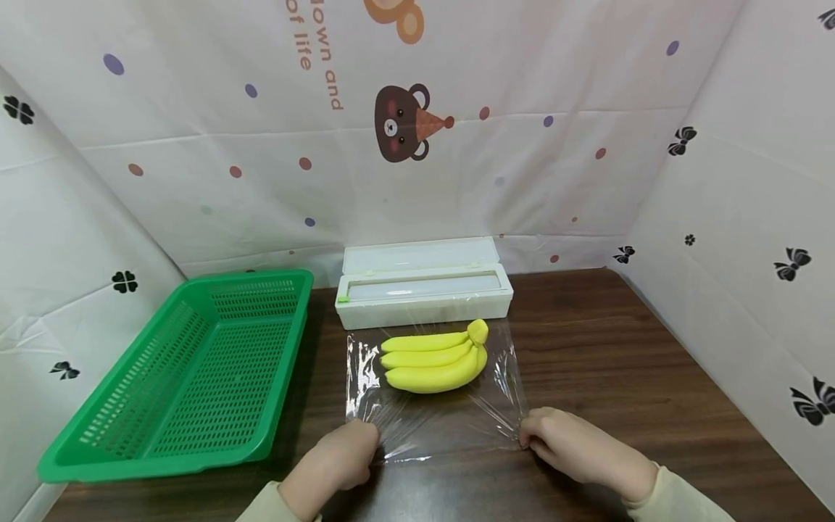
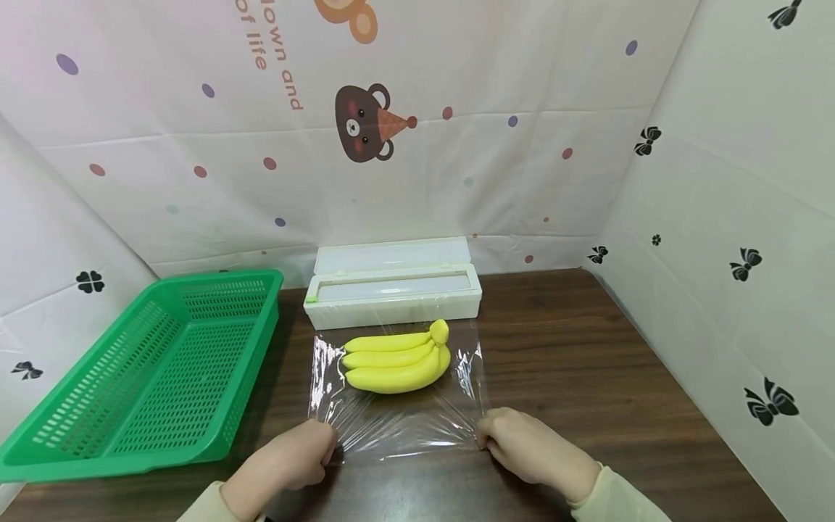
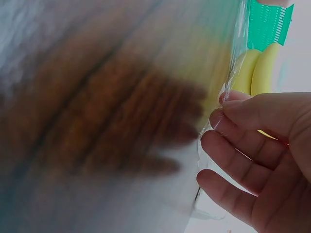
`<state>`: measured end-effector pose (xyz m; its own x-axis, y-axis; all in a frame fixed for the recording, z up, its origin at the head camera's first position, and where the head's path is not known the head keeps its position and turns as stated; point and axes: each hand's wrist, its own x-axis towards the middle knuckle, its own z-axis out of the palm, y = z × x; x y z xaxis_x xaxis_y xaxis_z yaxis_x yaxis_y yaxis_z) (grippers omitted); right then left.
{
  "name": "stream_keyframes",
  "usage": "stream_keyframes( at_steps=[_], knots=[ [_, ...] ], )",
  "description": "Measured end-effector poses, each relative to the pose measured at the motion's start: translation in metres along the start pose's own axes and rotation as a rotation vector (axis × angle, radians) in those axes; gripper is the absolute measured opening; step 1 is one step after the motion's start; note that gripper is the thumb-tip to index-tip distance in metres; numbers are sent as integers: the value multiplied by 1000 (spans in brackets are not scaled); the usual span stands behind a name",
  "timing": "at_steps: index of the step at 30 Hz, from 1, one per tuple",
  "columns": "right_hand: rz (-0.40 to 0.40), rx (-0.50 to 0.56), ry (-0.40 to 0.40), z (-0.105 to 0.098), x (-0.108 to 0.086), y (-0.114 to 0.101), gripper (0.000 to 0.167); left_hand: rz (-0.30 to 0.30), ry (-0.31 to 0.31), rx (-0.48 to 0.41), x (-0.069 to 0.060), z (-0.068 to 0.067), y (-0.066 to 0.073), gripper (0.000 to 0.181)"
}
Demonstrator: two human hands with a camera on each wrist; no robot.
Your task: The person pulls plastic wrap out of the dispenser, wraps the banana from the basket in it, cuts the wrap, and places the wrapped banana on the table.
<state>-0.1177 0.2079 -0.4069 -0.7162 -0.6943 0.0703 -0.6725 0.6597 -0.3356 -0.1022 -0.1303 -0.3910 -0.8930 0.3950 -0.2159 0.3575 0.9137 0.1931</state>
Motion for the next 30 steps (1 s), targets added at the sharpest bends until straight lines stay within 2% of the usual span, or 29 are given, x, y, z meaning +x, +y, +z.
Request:
stream_keyframes(
  at_steps=[5,17,30],
  knots=[
    [-1,-6,11,-1,0,0,19,-3,-23,-28,0,-5,-1,35],
    [8,6,19,-4,-1,0,20,-27,-13,-139,-5,-14,-5,27],
    [48,26,9,-9,-2,-2,17,-26,24,-128,-8,-23,-3,23]
  ],
)
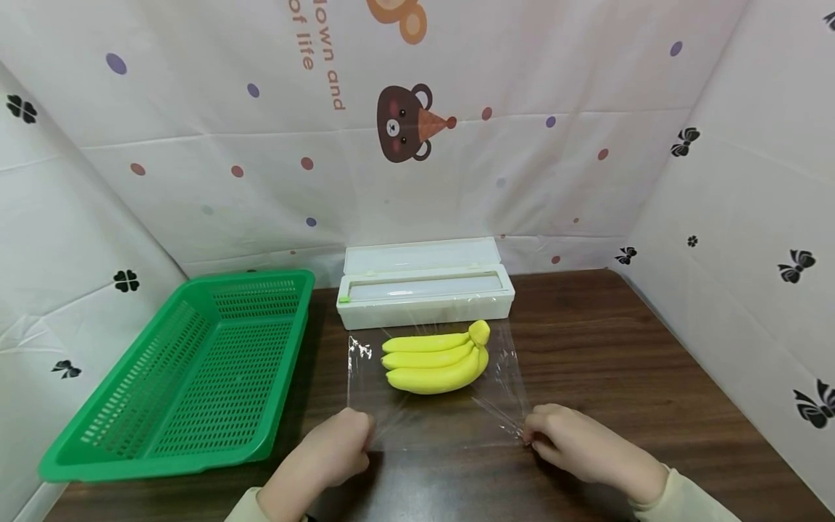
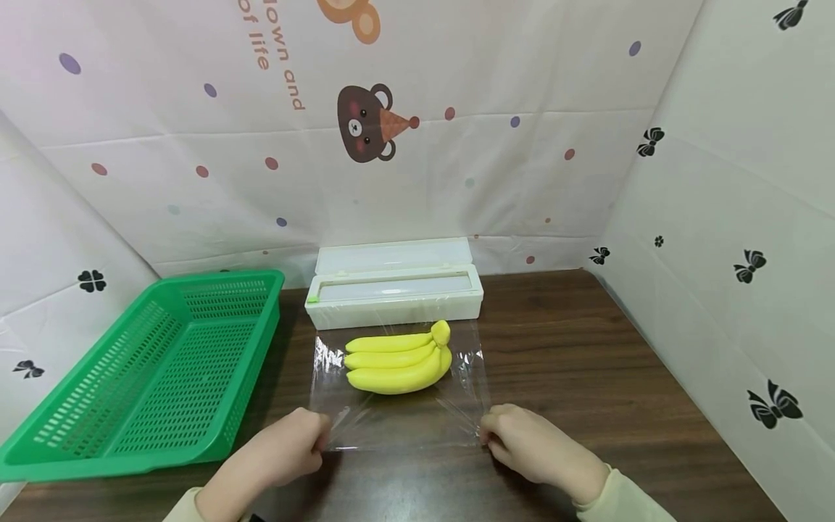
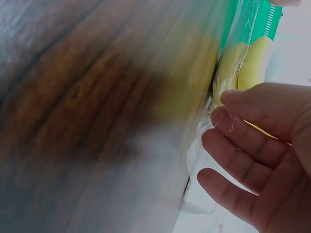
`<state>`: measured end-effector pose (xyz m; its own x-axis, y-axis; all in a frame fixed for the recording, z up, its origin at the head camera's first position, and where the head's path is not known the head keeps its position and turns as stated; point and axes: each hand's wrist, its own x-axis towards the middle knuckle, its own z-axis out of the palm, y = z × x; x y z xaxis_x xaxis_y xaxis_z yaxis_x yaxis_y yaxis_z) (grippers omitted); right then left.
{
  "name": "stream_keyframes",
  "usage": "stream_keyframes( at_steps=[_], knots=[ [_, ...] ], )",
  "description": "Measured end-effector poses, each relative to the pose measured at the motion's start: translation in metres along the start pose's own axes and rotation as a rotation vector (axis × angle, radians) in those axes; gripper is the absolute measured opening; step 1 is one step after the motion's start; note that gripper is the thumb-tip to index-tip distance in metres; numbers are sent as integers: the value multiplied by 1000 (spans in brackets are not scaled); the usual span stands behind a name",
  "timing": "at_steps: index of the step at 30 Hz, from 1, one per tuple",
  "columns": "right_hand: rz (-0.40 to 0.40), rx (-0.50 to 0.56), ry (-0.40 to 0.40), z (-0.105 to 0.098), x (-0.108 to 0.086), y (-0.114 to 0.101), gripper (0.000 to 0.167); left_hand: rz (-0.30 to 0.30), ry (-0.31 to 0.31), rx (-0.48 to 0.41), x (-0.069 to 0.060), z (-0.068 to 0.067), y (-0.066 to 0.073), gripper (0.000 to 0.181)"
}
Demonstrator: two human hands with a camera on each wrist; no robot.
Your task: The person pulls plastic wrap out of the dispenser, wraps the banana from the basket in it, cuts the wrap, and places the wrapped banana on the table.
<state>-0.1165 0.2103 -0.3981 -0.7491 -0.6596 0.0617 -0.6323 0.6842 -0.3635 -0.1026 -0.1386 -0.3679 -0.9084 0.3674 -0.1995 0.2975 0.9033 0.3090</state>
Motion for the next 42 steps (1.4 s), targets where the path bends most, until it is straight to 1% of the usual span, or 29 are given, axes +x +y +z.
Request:
stream_keyframes(
  at_steps=[6,11,14,19,23,28,30,32,36,39,42],
  knots=[
    [-23,-14,18,-2,0,-1,19,44,61,-1,-2,-2,-2,23],
    [-31,-37,44,-7,0,-2,20,49,60,-15,-3,-6,-4,18],
    [-14,-38,54,-10,0,-3,19,55,60,-16,-3,-9,-5,17],
    [28,-22,59,-15,1,-3,13,83,86,-27,-5,-11,-6,18],
    [25,-43,93,-18,3,-2,10,97,103,-45,-4,-13,-8,17],
    [3,-69,160,-21,5,-1,14,106,110,-84,-2,-16,-10,15],
    [-7,-73,180,-22,6,0,16,118,124,-87,-1,-16,-11,16],
    [-13,-77,190,-23,7,1,16,140,153,-78,-1,-16,-12,17],
    [4,-81,203,-24,9,1,15,171,197,-67,0,-18,-14,18],
    [12,-83,212,-26,11,1,13,172,207,-76,1,-21,-15,18],
    [10,-93,230,-29,14,2,13,157,209,-89,3,-25,-16,17]
  ],
)
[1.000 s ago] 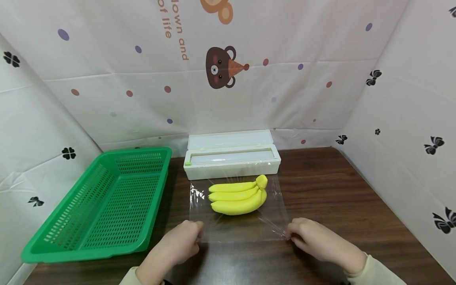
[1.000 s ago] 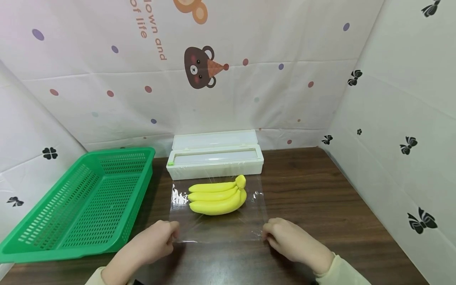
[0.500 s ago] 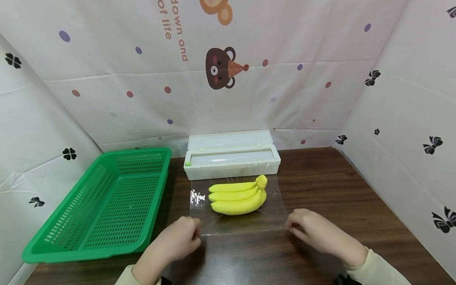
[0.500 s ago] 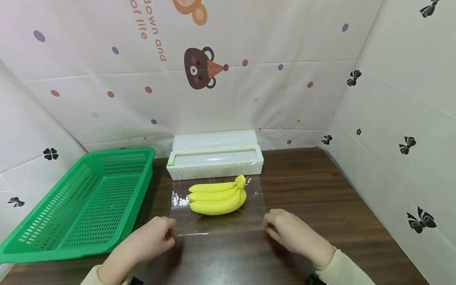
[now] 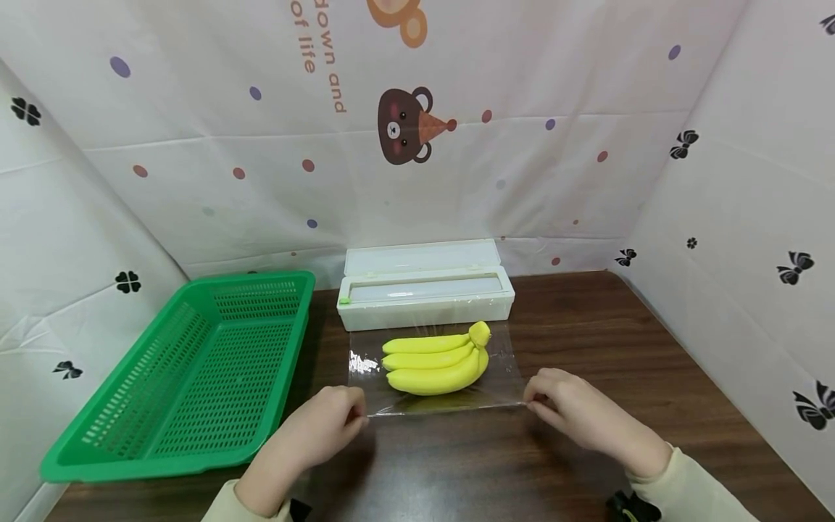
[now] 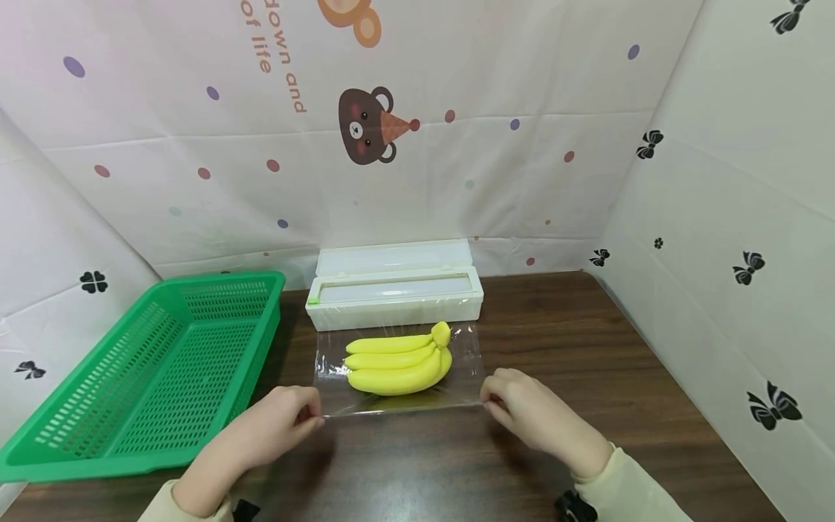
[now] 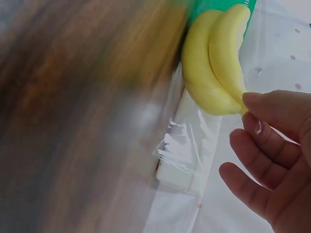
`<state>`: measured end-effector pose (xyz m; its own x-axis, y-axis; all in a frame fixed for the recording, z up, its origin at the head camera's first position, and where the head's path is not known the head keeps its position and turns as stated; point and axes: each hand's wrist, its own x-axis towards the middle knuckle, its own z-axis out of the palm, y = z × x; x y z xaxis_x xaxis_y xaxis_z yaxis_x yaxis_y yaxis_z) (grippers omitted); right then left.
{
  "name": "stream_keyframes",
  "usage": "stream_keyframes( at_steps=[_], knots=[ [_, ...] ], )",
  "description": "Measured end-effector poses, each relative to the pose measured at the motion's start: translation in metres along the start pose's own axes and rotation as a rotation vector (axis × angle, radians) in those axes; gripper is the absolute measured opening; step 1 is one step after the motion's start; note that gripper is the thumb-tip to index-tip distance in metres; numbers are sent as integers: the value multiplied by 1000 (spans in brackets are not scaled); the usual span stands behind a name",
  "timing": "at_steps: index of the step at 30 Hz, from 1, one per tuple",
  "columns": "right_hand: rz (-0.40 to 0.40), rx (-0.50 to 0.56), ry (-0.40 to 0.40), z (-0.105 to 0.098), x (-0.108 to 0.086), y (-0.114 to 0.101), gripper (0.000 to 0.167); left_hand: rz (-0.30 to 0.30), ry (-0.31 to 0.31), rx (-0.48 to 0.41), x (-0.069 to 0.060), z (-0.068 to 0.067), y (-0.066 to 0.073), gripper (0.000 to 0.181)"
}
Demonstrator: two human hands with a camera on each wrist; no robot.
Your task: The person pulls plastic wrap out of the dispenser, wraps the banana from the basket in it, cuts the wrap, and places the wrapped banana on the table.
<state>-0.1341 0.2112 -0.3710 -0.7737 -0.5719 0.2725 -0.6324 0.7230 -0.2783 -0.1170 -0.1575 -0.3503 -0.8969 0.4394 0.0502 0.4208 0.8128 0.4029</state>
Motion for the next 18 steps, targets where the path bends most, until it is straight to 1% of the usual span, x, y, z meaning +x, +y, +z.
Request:
stream_keyframes(
  at_steps=[5,11,18],
  knots=[
    [2,-12,33,-4,7,1,11,-33,28,-10,4,-4,-2,16],
    [26,-8,36,-7,14,2,7,-63,69,-19,9,-7,-3,14],
    [45,6,43,-8,23,6,7,-105,122,13,17,-7,-4,13]
  ],
)
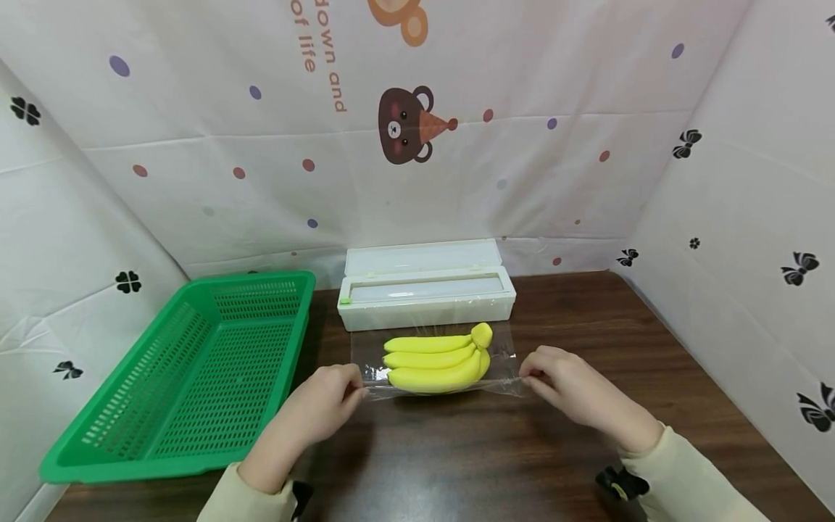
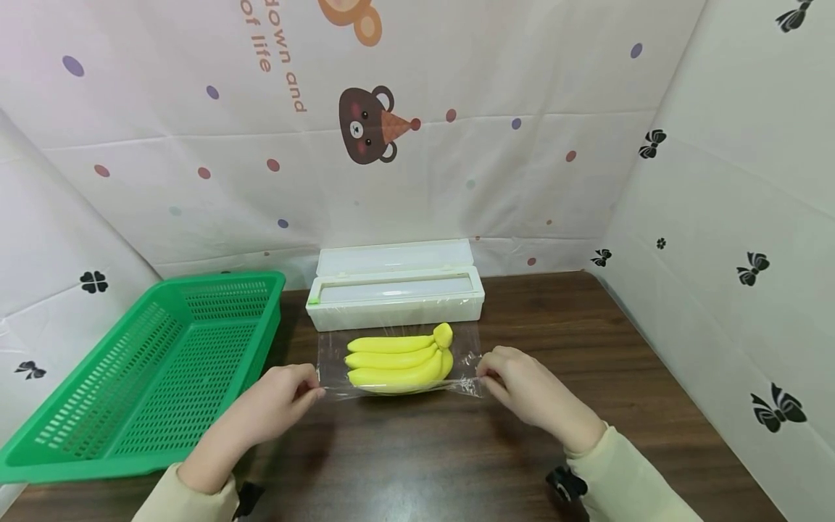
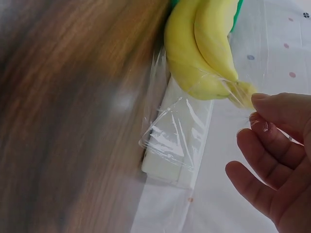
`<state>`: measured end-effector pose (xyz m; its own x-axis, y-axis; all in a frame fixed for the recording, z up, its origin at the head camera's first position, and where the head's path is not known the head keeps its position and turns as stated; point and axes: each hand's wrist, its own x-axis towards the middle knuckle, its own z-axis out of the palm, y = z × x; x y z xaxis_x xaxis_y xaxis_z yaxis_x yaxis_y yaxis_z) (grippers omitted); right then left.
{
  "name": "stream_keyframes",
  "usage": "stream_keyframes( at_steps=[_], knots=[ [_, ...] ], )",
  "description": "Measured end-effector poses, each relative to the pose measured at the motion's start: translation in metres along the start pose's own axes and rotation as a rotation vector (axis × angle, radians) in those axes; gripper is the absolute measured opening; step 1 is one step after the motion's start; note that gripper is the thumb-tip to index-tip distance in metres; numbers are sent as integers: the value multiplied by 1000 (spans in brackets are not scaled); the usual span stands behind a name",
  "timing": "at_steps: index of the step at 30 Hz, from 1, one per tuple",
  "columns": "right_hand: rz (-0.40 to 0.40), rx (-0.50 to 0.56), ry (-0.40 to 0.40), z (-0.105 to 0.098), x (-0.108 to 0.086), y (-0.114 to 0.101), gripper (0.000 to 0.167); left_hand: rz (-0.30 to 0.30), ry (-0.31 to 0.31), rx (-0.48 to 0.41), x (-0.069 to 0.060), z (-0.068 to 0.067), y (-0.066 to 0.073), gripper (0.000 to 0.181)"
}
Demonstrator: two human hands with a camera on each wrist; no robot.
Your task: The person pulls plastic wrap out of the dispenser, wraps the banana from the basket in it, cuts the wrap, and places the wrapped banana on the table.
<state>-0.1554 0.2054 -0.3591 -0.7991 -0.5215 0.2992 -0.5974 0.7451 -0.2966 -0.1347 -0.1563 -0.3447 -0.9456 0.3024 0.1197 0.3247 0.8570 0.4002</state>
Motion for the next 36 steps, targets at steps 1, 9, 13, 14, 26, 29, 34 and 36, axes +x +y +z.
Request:
stream_keyframes(
  at_steps=[1,9,13,14,26,29,34,36],
  knots=[
    [3,3,0,0,1,1,6,-6,8,2,1,0,0,13],
    [27,8,30,2,14,9,6,-76,46,25,12,0,-1,14],
    [39,15,17,3,19,12,4,-91,63,12,16,1,0,15],
    [46,18,11,3,20,13,4,-94,65,9,17,1,0,15],
    [44,25,6,12,35,22,3,-174,71,-12,31,9,-8,18],
    [51,18,0,14,38,24,3,-190,68,-7,33,11,-9,18],
    [76,28,-27,17,43,27,4,-215,55,3,37,14,-10,18],
    [85,36,-36,19,45,28,4,-223,47,13,39,16,-11,17]
  ],
)
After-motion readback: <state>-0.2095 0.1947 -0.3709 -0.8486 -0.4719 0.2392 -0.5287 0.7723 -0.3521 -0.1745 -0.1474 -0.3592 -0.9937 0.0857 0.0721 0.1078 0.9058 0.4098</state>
